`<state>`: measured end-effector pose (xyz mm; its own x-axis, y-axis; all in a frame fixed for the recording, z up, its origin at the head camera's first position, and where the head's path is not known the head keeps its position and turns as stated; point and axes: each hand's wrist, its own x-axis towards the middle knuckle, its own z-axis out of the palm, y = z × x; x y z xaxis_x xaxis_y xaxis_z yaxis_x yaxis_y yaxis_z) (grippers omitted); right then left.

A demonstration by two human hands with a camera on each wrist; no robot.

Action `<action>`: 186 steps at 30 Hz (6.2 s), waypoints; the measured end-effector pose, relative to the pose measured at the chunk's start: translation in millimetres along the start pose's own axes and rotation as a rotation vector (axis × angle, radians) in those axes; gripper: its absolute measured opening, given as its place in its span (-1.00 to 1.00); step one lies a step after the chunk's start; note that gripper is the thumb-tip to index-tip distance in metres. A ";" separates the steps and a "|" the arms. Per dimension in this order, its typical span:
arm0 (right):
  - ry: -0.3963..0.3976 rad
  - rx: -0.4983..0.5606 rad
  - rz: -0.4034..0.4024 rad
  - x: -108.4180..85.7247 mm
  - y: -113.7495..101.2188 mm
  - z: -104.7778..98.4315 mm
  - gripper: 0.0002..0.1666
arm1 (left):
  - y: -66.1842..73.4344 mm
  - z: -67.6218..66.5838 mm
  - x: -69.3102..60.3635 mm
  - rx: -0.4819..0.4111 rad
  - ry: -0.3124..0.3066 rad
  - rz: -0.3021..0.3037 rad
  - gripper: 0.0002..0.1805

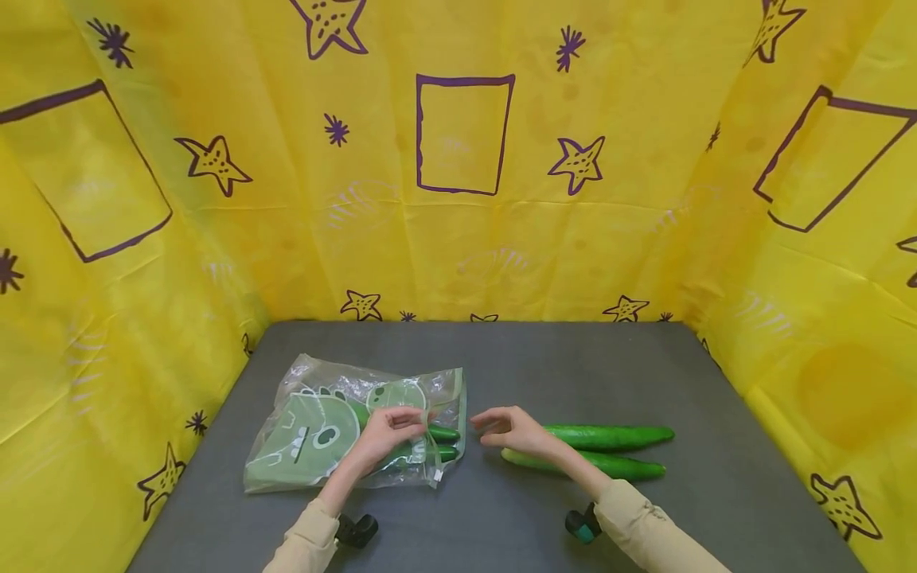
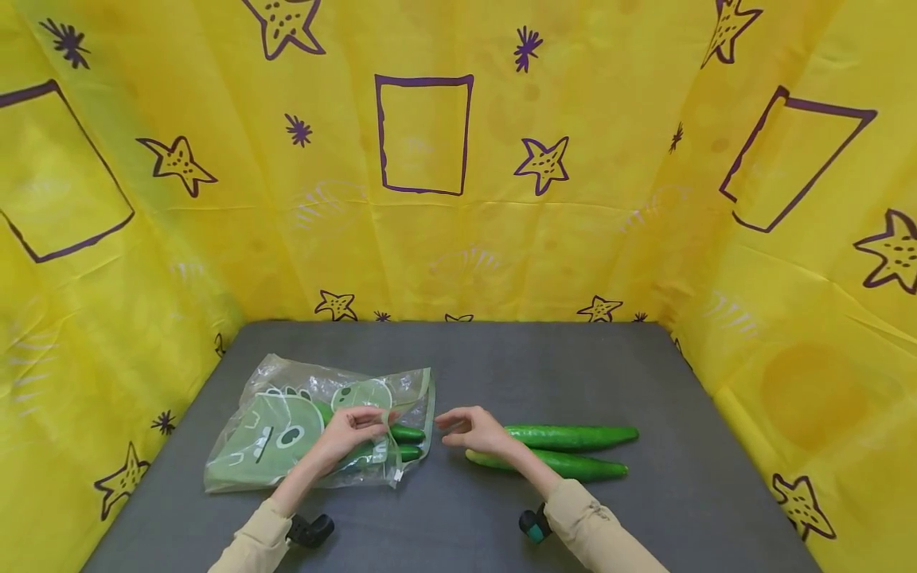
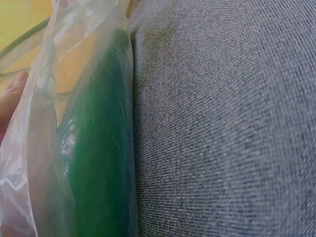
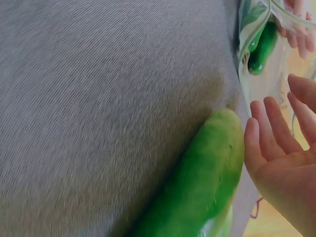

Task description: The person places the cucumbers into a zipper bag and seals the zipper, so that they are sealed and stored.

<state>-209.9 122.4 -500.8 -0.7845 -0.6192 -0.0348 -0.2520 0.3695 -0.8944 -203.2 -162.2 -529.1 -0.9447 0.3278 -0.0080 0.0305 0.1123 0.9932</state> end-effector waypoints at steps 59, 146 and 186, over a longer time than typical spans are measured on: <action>0.218 -0.158 0.273 -105.3 24.7 -124.3 -0.37 | 0.9 3.6 -2.8 0.001 0.018 -0.013 -0.60; 0.016 0.438 0.345 -175.1 100.2 -186.2 -0.66 | 1.7 3.5 -3.1 0.005 0.008 -0.005 -0.62; 0.035 0.673 0.123 -163.1 75.7 -191.2 -0.57 | 0.7 4.3 -3.4 0.012 0.017 0.000 -0.61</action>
<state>-209.4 383.8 -477.6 -0.8056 -0.5734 -0.1492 0.2383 -0.0830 -0.9676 -198.6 -159.2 -528.9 -0.9503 0.3114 -0.0058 0.0343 0.1231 0.9918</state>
